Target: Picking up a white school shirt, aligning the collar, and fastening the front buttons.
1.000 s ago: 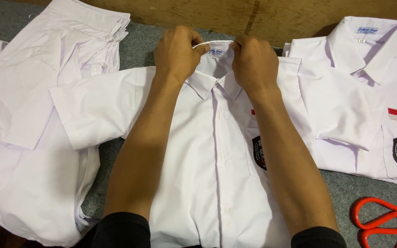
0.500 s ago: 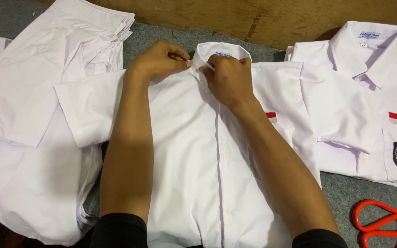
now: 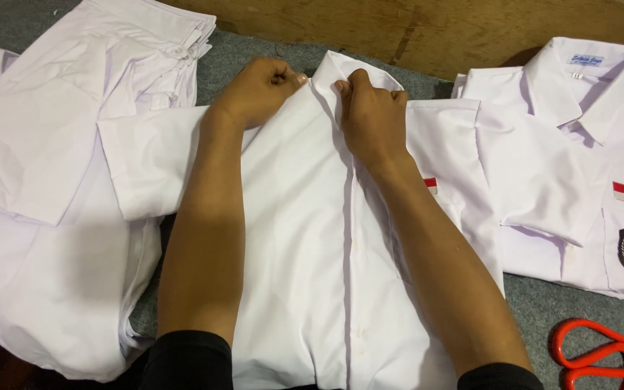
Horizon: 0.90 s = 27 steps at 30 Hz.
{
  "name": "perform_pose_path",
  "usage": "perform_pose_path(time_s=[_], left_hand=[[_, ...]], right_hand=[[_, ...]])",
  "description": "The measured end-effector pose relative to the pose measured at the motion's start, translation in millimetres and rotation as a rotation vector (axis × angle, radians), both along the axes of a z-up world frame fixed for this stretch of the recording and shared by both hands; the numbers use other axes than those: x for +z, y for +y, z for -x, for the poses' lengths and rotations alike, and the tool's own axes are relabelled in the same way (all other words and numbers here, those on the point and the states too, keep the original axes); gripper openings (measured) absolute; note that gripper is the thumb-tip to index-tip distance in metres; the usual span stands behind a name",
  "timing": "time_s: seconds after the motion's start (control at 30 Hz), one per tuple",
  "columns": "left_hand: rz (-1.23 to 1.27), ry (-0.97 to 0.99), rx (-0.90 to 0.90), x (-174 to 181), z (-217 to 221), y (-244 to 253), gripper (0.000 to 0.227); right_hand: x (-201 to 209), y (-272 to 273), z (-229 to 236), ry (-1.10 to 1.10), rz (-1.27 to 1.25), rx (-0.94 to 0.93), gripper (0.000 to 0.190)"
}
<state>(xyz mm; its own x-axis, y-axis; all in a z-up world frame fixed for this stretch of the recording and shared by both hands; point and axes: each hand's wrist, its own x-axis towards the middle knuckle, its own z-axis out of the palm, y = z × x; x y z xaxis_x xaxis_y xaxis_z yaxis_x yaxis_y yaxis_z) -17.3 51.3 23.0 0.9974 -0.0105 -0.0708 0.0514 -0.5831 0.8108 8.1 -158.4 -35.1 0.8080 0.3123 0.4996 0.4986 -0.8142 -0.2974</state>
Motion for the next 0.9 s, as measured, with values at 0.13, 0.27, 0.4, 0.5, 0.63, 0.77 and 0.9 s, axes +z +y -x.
perform_pose_path(time_s=[0.13, 0.27, 0.4, 0.5, 0.63, 0.77, 0.9], left_hand=[[0.018, -0.086, -0.074, 0, 3, -1, 0.02], [-0.136, -0.228, 0.051, -10, -3, -3, 0.017], [-0.211, -0.14, 0.133, -2, 4, -7, 0.017], [-0.18, -0.356, 0.067, 7, 3, -7, 0.019], [-0.094, -0.496, -0.067, 52, 48, -42, 0.026], [-0.191, 0.093, -0.665, 82, 165, -81, 0.048], [-0.083, 0.545, -1.131, 66, 268, -105, 0.056]], right_hand=[[-1, 0, 3, -0.047, 0.038, 0.047, 0.027], [-10, 1, 0, -0.274, 0.123, 0.049, 0.023], [-15, 1, -1, -0.338, 0.172, 0.037, 0.023], [-21, 0, -6, -0.349, 0.175, 0.013, 0.025], [11, 6, 25, -0.447, 0.13, 0.044, 0.018], [8, 5, 20, -0.056, 0.261, 0.033, 0.021], [-3, 8, 8, -0.065, 0.261, -0.04, 0.024]])
